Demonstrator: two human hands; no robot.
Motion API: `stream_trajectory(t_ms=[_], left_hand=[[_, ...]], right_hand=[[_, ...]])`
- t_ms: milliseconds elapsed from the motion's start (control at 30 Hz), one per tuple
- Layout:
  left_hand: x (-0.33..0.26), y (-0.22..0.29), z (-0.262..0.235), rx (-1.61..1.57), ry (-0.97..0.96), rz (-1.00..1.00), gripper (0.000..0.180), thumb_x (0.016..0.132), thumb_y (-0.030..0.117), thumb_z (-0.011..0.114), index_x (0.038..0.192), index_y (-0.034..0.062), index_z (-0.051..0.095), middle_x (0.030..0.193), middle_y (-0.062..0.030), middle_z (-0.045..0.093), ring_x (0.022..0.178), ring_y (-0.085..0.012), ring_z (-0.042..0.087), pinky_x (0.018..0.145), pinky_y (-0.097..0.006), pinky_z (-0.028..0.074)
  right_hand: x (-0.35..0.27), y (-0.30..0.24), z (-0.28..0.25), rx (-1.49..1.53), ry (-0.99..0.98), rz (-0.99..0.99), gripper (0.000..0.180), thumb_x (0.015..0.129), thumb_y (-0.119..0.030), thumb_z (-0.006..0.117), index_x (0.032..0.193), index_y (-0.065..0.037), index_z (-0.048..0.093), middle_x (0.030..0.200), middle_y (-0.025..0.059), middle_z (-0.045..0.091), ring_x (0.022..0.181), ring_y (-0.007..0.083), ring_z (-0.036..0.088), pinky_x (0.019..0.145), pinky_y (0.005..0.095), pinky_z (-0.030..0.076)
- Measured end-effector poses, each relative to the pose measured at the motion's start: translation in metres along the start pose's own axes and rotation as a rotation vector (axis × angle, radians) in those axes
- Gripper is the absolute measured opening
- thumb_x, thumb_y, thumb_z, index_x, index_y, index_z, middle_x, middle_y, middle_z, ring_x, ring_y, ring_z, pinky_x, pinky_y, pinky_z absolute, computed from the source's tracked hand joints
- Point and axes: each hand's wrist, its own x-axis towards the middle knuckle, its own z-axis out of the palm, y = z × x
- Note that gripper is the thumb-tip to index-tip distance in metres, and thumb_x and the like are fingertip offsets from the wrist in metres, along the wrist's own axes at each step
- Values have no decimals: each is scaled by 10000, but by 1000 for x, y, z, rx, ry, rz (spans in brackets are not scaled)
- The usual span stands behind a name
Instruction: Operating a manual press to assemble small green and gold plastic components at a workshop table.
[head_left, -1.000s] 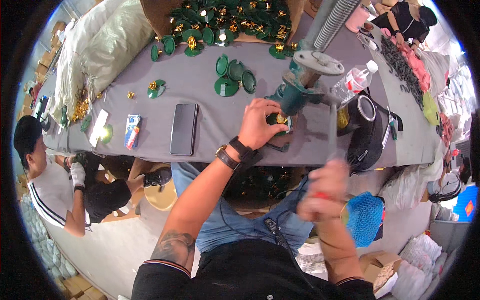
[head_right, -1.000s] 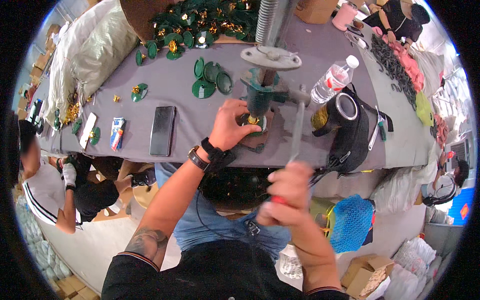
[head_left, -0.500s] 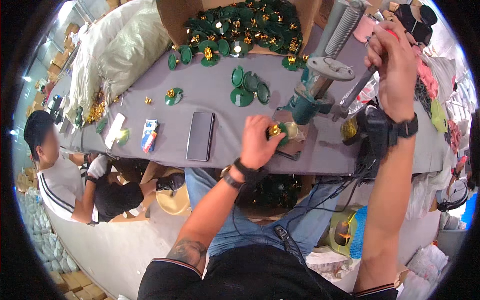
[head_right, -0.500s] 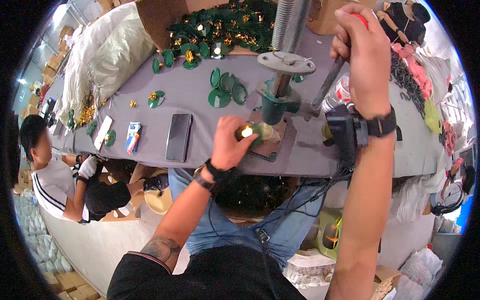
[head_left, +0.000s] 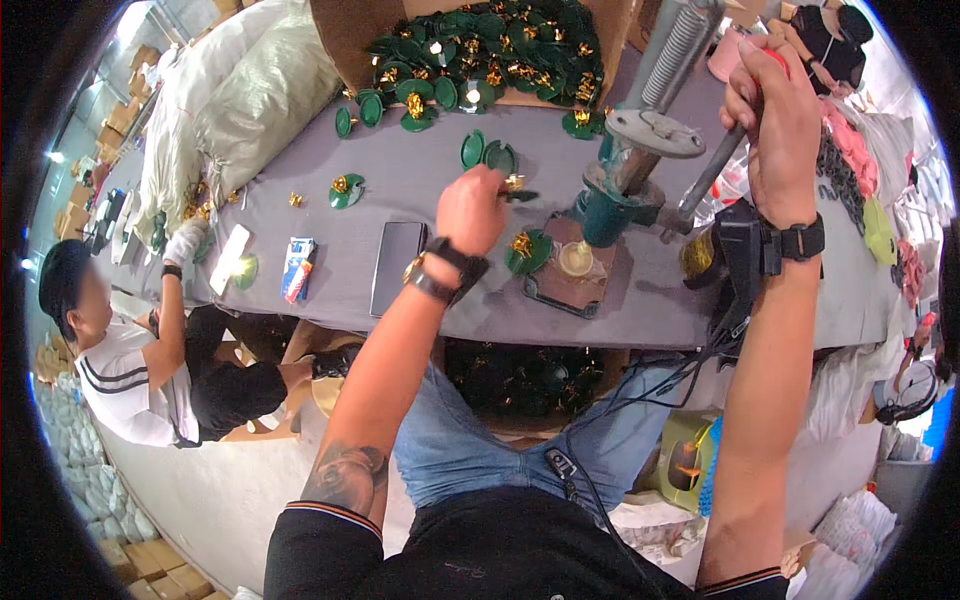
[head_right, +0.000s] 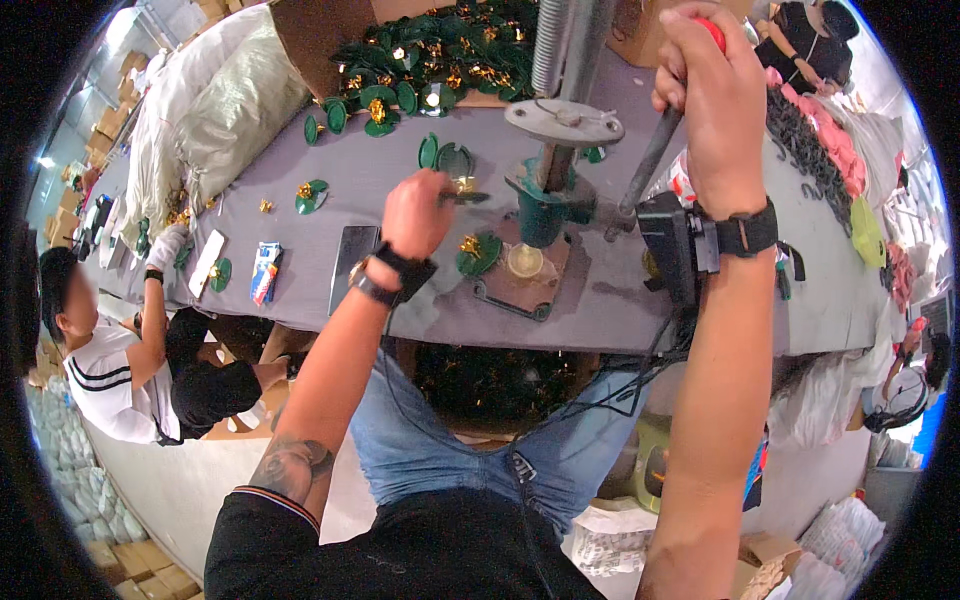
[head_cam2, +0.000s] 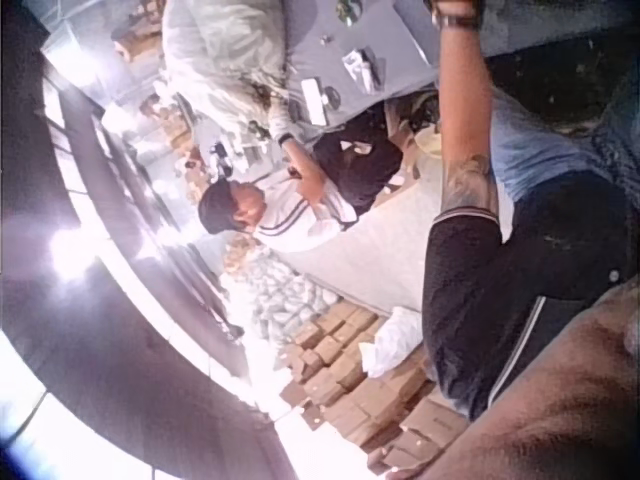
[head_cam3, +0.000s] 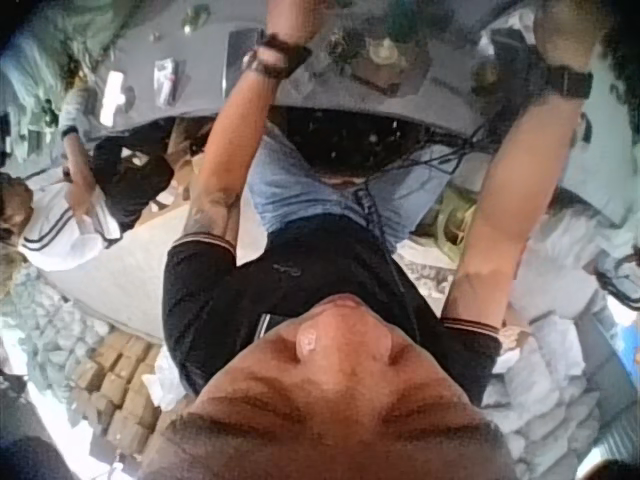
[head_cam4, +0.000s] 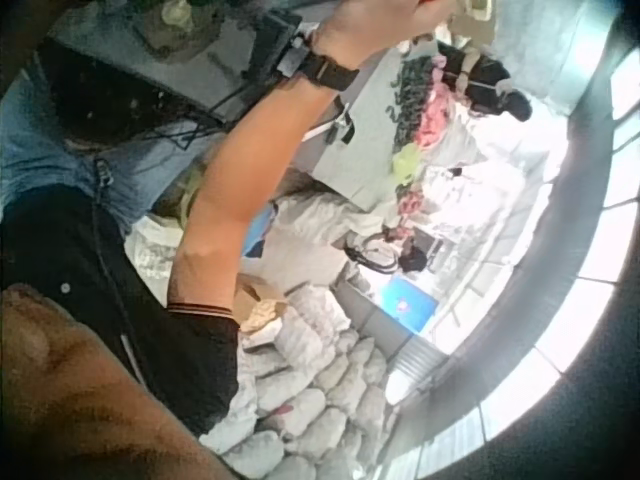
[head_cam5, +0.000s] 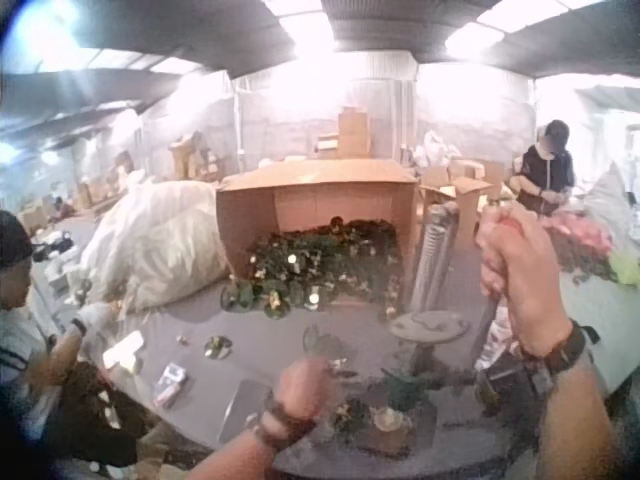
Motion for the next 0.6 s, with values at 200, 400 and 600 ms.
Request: stream_trajectory(t_ms=[200, 400, 600], left_hand=[[-67, -9, -41, -99, -197, 6, 224, 762, 31, 739, 977, 34, 678, 936, -183, 654, 847, -428, 643, 755, -474, 533], [-49, -25, -8, -94, -78, -177, 305, 760, 175, 858, 954, 31, 673, 958, -178, 658, 848, -385, 654, 748, -464, 529], [-38, -16, -6, -90, -3, -226, 182, 778, 73, 797, 859, 24, 641, 903, -165, 700, 849, -365, 676, 731, -412, 531]], right_hand=[[-13, -19, 32, -140, 102, -132, 101, 1013, -212, 559, 1021, -118, 525, 707, -48, 451, 496, 52, 397, 473, 220, 372], [2, -6, 2, 61, -65, -43, 166, 1041, -206, 579, 1149, -79, 582, 721, -44, 431, 557, 66, 373, 591, 264, 404], [-7, -24, 26, 2, 133, 85, 72, 1016, -194, 566, 1027, -133, 528, 675, -58, 430, 502, 59, 407, 485, 232, 365]])
